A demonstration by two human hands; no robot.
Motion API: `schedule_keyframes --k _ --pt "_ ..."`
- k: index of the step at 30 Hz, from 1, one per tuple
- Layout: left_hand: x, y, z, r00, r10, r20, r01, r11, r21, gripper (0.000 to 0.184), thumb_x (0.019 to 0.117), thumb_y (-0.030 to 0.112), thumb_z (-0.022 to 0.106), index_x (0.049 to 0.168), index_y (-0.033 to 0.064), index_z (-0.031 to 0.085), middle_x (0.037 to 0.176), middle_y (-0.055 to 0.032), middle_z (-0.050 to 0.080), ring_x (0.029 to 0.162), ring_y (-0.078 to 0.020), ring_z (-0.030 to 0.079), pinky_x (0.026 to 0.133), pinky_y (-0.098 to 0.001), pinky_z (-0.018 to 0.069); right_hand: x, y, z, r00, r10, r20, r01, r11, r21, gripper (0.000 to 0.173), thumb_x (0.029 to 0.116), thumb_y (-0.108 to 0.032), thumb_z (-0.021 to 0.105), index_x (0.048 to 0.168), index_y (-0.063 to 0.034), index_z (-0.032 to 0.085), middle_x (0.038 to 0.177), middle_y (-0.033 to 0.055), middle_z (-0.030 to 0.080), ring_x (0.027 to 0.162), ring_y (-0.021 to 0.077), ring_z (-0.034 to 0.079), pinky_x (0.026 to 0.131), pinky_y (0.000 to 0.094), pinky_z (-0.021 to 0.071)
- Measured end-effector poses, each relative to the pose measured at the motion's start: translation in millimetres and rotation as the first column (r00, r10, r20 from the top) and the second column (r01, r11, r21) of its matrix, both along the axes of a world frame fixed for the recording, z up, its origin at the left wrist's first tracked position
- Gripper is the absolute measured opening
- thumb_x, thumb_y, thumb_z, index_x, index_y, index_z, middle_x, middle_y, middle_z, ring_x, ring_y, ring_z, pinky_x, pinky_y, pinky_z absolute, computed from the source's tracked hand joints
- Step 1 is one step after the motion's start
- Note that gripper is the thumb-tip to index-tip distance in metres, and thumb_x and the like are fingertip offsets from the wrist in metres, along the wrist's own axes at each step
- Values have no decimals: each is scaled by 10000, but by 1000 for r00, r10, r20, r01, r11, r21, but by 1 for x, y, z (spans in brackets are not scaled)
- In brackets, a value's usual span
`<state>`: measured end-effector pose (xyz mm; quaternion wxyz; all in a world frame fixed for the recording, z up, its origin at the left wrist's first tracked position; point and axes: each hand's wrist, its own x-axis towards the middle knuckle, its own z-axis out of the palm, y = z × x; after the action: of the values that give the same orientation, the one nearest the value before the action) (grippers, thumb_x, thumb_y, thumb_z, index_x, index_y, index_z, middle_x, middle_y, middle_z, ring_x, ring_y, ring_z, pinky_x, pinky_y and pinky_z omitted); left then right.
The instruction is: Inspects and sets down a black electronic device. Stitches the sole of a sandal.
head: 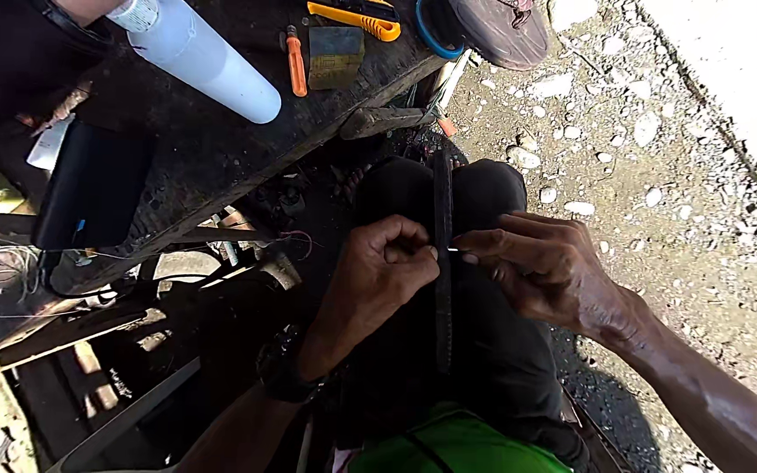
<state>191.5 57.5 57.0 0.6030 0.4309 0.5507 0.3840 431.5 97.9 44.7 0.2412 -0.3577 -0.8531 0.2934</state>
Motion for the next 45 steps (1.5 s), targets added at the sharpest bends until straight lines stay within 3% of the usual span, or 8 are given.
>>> schedule_keyframes --k 19,22,25,29,32,36,41,45 --pt "-16 -1 -13 975 -18 222 18 1000 1 79 957 25 670 1014 -18 705 918 -114 728 794 -194 729 759 -341 641 -21 3 -8 997 -3 -71 11 994 109 235 1025 -264 579 970 -129 763 793 -8 716 701 91 636 574 272 466" --pt "-15 -10 -19 991 76 109 -97 974 206 139 959 58 691 1089 15 714 960 -82 725 766 -175 713 704 -320 634 -13 5 2 998 17 63 -26 989 148 269 1067 -303 528 1029 -145 742 811 1 700 702 129 635 565 296 467" --pt "-16 -7 -30 986 52 -159 29 884 466 371 969 110 689 1331 68 619 1236 -65 631 816 -102 640 676 -252 577 -10 4 13 979 -10 206 -35 976 216 269 1072 -298 501 1050 -159 730 817 21 675 711 188 637 543 337 460" --pt "-17 7 -30 965 5 -263 132 857 499 127 968 121 695 1062 45 735 989 -22 687 820 -74 652 707 -226 574 -9 14 10 980 -11 199 -43 963 266 278 1057 -333 530 1022 -178 758 774 1 653 669 171 608 519 321 437" --pt "-27 12 -22 965 -2 -261 143 840 523 78 933 119 732 990 66 744 1036 -28 669 910 -107 662 764 -253 599 -15 24 10 978 -15 210 -42 963 267 286 1056 -345 520 1024 -189 757 757 -12 635 653 166 606 502 330 433" --pt "-34 -10 -9 967 -254 3 213 818 534 68 919 162 731 949 104 713 1304 -53 607 1215 -148 578 1013 -314 513 -20 27 11 977 -15 211 -39 968 250 288 1059 -349 509 1040 -198 754 780 -16 654 673 166 625 510 339 450" --pt "-17 -53 -4 829 -435 352 248 850 465 83 939 105 718 994 73 666 1088 -56 619 1004 -104 626 852 -232 550 -14 23 9 983 -29 182 -20 965 260 293 1061 -345 514 1039 -181 756 751 -8 631 650 166 604 504 331 434" --pt "-15 -48 -10 870 -204 448 130 973 191 83 967 98 696 1014 36 726 1028 -53 677 871 -98 667 761 -252 591 -13 21 6 984 -32 172 -17 962 274 279 1054 -321 515 1041 -186 759 762 -7 636 652 171 606 497 334 433"
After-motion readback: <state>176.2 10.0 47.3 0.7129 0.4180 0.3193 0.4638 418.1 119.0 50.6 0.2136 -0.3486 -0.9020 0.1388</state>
